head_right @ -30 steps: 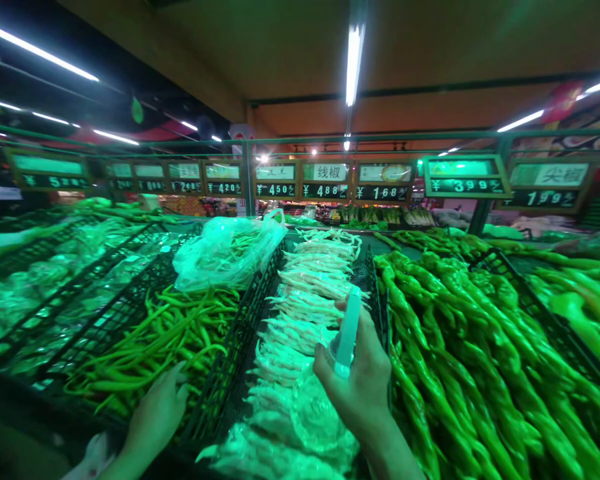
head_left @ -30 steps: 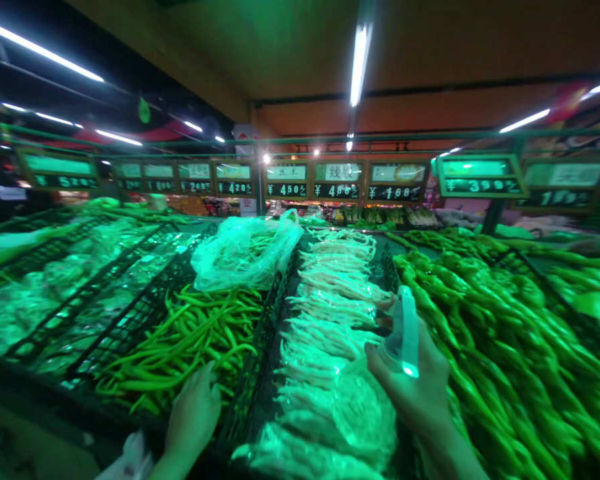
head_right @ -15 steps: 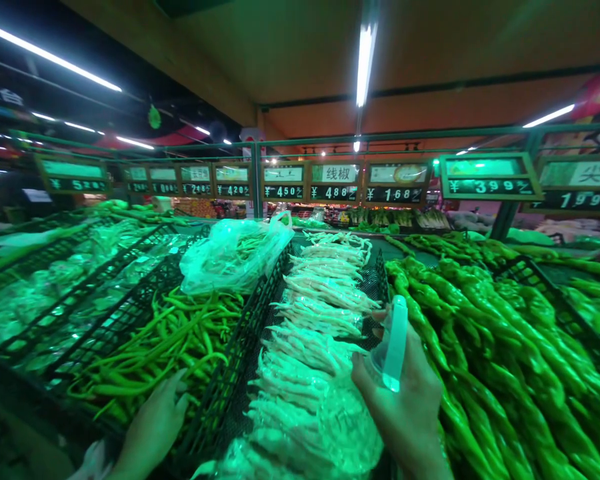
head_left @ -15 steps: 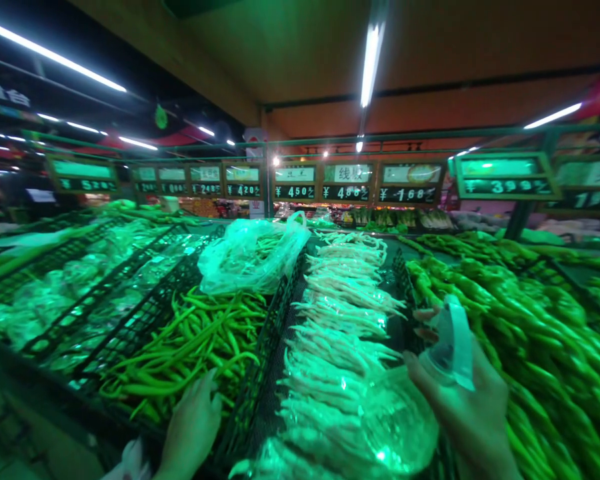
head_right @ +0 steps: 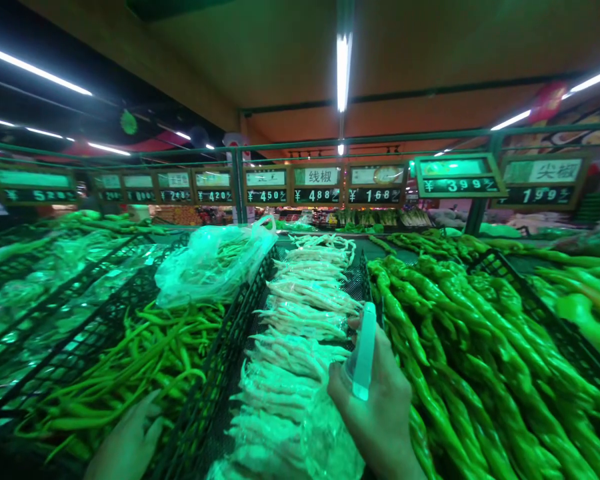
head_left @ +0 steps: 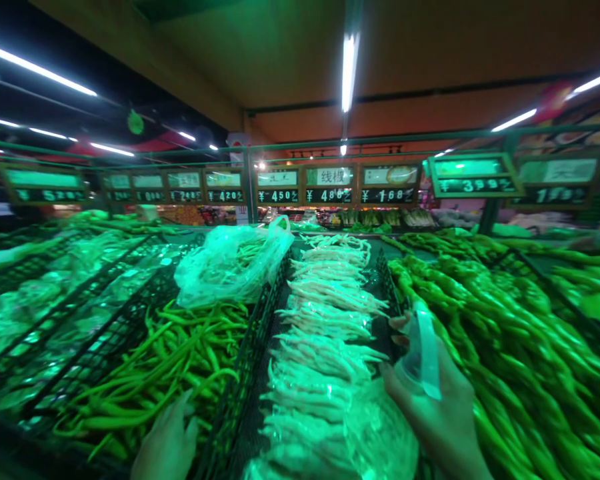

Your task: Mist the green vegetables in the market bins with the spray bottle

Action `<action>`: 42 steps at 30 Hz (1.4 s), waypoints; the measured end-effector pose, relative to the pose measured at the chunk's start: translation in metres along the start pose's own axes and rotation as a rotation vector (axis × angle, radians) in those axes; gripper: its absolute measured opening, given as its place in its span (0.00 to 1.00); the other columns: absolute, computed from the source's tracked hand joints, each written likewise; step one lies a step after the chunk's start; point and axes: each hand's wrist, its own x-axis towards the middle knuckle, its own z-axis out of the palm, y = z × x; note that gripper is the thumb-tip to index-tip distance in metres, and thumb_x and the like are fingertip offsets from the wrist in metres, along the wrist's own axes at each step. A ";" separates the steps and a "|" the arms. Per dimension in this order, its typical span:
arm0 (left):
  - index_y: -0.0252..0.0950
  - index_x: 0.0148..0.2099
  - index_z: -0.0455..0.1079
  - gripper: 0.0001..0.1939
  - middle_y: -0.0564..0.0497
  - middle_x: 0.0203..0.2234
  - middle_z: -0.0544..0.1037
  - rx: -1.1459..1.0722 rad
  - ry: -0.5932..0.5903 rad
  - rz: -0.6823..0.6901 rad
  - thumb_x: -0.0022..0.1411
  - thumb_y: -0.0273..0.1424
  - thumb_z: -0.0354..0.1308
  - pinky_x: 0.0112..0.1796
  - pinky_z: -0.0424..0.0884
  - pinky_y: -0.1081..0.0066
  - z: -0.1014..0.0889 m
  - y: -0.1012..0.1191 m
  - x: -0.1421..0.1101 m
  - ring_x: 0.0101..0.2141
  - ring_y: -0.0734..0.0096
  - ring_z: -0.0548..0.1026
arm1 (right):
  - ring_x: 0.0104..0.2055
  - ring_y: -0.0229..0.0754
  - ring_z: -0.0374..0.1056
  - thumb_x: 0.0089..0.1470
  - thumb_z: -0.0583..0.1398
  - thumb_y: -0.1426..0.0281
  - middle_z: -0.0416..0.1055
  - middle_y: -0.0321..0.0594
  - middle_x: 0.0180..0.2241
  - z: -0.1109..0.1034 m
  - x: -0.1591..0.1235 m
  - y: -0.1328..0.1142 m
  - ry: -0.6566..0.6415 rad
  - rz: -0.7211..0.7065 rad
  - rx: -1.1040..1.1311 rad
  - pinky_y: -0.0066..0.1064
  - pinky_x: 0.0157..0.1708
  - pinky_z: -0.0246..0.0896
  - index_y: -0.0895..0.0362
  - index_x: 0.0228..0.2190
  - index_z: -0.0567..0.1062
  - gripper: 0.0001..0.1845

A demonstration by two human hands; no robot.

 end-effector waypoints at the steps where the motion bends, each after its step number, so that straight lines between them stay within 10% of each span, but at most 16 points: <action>1: 0.24 0.61 0.62 0.32 0.35 0.47 0.78 0.001 -0.004 -0.004 0.60 0.37 0.41 0.57 0.67 0.55 0.000 0.000 0.000 0.50 0.50 0.76 | 0.45 0.47 0.76 0.53 0.64 0.60 0.75 0.40 0.48 0.001 -0.001 -0.004 -0.012 0.012 0.018 0.26 0.31 0.73 0.50 0.54 0.69 0.28; 24: 0.21 0.63 0.59 0.36 0.33 0.49 0.76 0.027 -0.085 -0.048 0.59 0.40 0.39 0.57 0.66 0.55 -0.016 0.020 -0.005 0.50 0.49 0.75 | 0.45 0.45 0.75 0.54 0.63 0.66 0.74 0.39 0.47 0.008 -0.008 -0.012 -0.043 -0.083 0.062 0.21 0.27 0.70 0.51 0.57 0.67 0.28; 37: 0.22 0.63 0.58 0.37 0.34 0.49 0.76 0.048 -0.119 -0.070 0.58 0.41 0.38 0.56 0.67 0.56 -0.015 0.019 -0.002 0.50 0.49 0.75 | 0.19 0.30 0.60 0.52 0.60 0.68 0.72 0.39 0.47 0.027 -0.016 -0.015 -0.143 -0.080 0.165 0.35 0.36 0.71 0.50 0.59 0.64 0.32; 42: 0.22 0.64 0.57 0.37 0.34 0.49 0.76 0.046 -0.142 -0.069 0.59 0.41 0.38 0.57 0.65 0.56 -0.014 0.011 0.001 0.52 0.48 0.74 | 0.42 0.46 0.74 0.52 0.60 0.70 0.72 0.38 0.46 0.031 -0.019 -0.019 -0.204 -0.096 0.229 0.37 0.43 0.71 0.48 0.58 0.63 0.32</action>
